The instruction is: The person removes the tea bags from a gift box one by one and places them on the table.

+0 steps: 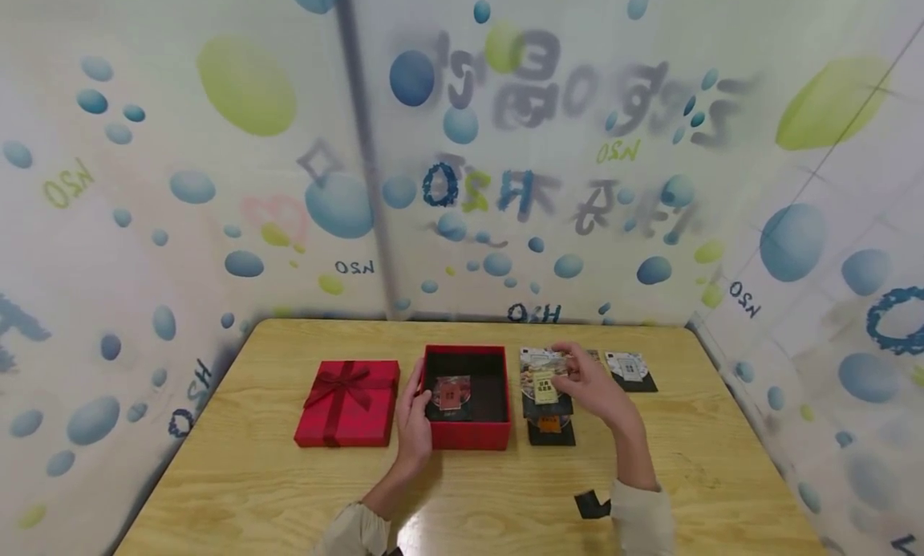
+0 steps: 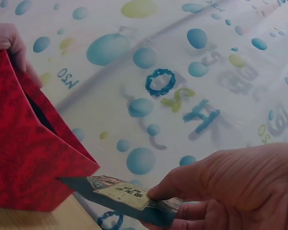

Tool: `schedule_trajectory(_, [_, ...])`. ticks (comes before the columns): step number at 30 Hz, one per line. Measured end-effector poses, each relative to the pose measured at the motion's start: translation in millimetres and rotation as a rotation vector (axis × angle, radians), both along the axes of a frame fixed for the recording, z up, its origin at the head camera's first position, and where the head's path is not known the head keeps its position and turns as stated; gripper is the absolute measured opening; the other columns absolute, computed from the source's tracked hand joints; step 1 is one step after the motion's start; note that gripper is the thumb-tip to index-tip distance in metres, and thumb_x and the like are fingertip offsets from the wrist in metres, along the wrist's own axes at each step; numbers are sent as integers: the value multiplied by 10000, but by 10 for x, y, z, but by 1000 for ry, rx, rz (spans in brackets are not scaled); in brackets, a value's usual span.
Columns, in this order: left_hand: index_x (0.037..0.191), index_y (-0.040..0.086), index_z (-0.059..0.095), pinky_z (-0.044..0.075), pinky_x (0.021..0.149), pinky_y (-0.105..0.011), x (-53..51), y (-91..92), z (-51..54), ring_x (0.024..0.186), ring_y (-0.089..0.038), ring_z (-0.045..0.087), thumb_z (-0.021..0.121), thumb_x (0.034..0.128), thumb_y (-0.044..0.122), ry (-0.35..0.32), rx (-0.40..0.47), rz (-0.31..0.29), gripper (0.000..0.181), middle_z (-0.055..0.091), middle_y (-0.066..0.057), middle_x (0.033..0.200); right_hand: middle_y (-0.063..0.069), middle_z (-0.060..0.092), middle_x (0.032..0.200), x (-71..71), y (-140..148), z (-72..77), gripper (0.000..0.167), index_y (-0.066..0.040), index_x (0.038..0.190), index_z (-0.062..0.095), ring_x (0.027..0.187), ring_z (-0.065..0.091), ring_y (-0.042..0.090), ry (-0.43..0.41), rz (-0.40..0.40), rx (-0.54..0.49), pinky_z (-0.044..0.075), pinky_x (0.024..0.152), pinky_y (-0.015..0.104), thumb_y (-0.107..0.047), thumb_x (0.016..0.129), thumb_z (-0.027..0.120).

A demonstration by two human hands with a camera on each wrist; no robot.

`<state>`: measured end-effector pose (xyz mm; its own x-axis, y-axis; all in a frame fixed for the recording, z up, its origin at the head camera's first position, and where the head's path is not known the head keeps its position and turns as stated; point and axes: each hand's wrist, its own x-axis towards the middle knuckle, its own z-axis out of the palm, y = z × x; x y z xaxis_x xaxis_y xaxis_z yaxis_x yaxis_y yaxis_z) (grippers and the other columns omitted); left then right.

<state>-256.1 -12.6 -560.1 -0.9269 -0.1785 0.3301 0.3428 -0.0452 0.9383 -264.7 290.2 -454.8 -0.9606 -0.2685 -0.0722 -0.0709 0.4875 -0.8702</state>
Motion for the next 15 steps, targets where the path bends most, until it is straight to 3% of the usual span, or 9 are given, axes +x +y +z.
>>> schedule_trajectory(2, [1599, 65, 413, 359, 772, -256, -7, 3, 2, 726, -144, 373, 376, 1038, -78, 2, 4, 2, 580, 396, -108, 1644, 256, 594, 1284, 5, 63, 2, 524, -19, 1525, 404, 1087, 635, 331, 7, -8, 18, 525, 870, 434, -173, 1065, 602])
schedule_trajectory(3, [1597, 59, 414, 378, 784, -237, -13, 5, 1, 741, -143, 419, 374, 1037, -83, 9, 5, 2, 580, 396, -124, 1643, 263, 590, 1297, 8, 95, 1, 513, -16, 1515, 425, 1093, 638, 350, 12, -14, 29, 530, 867, 436, -176, 1063, 608])
schedule_trajectory(5, [1593, 47, 417, 411, 887, -195, -20, 8, -2, 1015, -193, 570, 374, 1034, -86, 17, 12, 2, 576, 399, -140, 1641, 278, 580, 1335, 15, 158, -10, 505, 2, 1498, 459, 1136, 633, 394, 23, -18, 56, 543, 869, 452, -181, 1057, 622])
schedule_trajectory(7, [1591, 34, 414, 357, 1024, -156, -26, 7, -9, 1353, -295, 485, 372, 1031, -95, 21, 20, -1, 576, 397, -149, 1641, 278, 587, 1341, 25, 223, -23, 507, 35, 1486, 468, 1163, 629, 404, 28, -14, 84, 552, 865, 467, -178, 1054, 628])
schedule_trajectory(9, [1590, 16, 407, 285, 1110, -128, -31, 5, -14, 1525, -327, 310, 366, 1033, -97, 19, 18, -3, 571, 393, -146, 1643, 273, 609, 1300, 27, 283, -37, 501, 57, 1472, 472, 1128, 638, 394, 28, -11, 103, 552, 851, 486, -166, 1053, 629])
schedule_trajectory(13, [1596, 8, 391, 319, 1133, -192, -19, 0, -33, 1540, -331, 293, 357, 1038, -93, 5, 7, -8, 569, 381, -116, 1653, 243, 647, 1194, 46, 370, -72, 473, 82, 1450, 472, 1002, 634, 313, 24, -12, 134, 533, 812, 478, -124, 1051, 622])
schedule_trajectory(15, [1598, 1, 384, 315, 1157, -213, -13, 1, -44, 1552, -320, 276, 355, 1038, -89, 6, -1, -10, 568, 376, -120, 1655, 247, 639, 1218, 52, 401, -95, 445, 85, 1427, 485, 1003, 623, 302, 16, -21, 146, 530, 811, 465, -105, 1048, 620])
